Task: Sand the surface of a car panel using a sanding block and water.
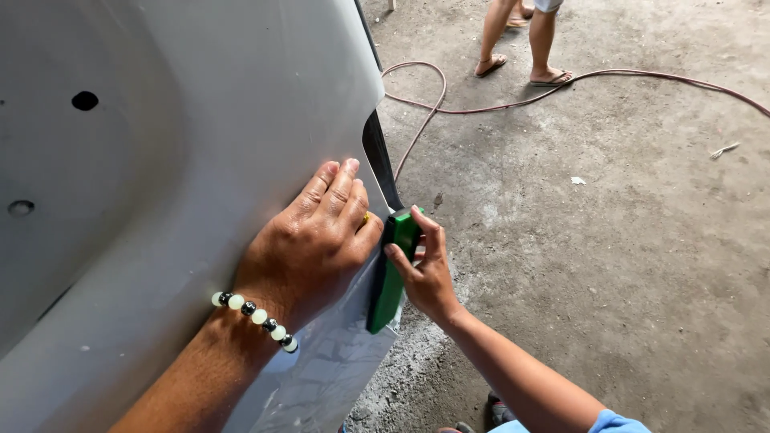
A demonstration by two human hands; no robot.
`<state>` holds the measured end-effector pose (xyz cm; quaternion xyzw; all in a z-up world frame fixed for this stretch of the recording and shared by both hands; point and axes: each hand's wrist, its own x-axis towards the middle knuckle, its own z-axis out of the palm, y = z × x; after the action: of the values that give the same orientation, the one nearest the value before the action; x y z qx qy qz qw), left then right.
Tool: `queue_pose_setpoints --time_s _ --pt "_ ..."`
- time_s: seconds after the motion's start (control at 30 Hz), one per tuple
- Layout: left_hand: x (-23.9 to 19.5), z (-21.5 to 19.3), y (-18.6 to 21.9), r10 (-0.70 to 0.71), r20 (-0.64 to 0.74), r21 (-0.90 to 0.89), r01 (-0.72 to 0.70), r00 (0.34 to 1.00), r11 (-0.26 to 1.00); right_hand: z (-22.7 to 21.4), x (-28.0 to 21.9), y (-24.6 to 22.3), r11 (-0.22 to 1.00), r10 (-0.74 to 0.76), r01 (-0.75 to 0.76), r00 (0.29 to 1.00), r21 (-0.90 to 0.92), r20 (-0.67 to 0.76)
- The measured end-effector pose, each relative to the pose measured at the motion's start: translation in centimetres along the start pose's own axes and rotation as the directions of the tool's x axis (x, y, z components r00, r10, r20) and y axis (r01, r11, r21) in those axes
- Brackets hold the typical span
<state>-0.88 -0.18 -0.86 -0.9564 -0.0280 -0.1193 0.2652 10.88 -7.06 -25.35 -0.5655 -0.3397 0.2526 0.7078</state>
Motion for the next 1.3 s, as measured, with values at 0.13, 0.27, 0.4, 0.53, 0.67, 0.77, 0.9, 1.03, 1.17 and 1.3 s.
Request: queue_pose_setpoints --time_s 0.13,0.27,0.4,0.53,0.67,0.77,0.9,1.03,1.17,1.3 --pt "0.1 -0.3 0.0 0.014 0.028 0.031 -0.014 1.0 0.999 -0.8 -0.4 2.4 0.993 0.044 -0.046 0.999 -0.106 -0.024" --pt "0.1 -0.4 0.2 0.007 0.028 0.017 -0.007 1.0 1.0 -0.5 -0.6 -0.4 0.996 -0.016 0.018 1.0 -0.092 0.023" --pt "0.0 0.0 0.1 0.005 0.014 0.029 -0.006 1.0 1.0 -0.9 0.2 2.4 0.993 -0.003 0.006 1.0 -0.115 0.023" --pt "-0.1 0.5 0.4 0.021 0.019 0.059 -0.023 1.0 0.998 -1.1 -0.8 5.3 0.992 0.079 -0.079 0.997 -0.095 -0.012" --pt "-0.9 1.2 1.5 -0.002 0.036 0.025 0.001 0.999 1.0 0.0 -1.3 2.3 0.997 0.066 -0.067 0.998 0.05 0.024" --pt "-1.0 2.1 1.9 0.008 0.066 0.054 -0.012 0.998 0.998 -0.2 -0.7 4.3 0.995 0.076 -0.076 0.997 0.06 0.001" --pt "-3.3 6.0 4.3 0.043 0.145 -0.03 -0.039 0.988 0.999 -0.9 -1.9 6.3 0.993 0.115 -0.115 0.993 0.033 -0.025" --pt "-4.4 6.6 5.4 0.117 0.222 -0.022 -0.115 0.968 0.993 0.0 -2.3 4.0 0.997 0.067 -0.067 0.998 0.034 0.014" --pt "-4.4 6.6 5.4 0.109 0.243 -0.004 -0.111 0.964 0.994 -0.1 -3.0 8.8 0.958 0.239 -0.227 0.97 0.174 -0.053" --pt "-4.6 6.2 5.8 0.095 0.24 -0.033 -0.09 0.966 0.995 0.2 -3.9 9.8 0.94 0.316 -0.301 0.946 0.161 -0.073"
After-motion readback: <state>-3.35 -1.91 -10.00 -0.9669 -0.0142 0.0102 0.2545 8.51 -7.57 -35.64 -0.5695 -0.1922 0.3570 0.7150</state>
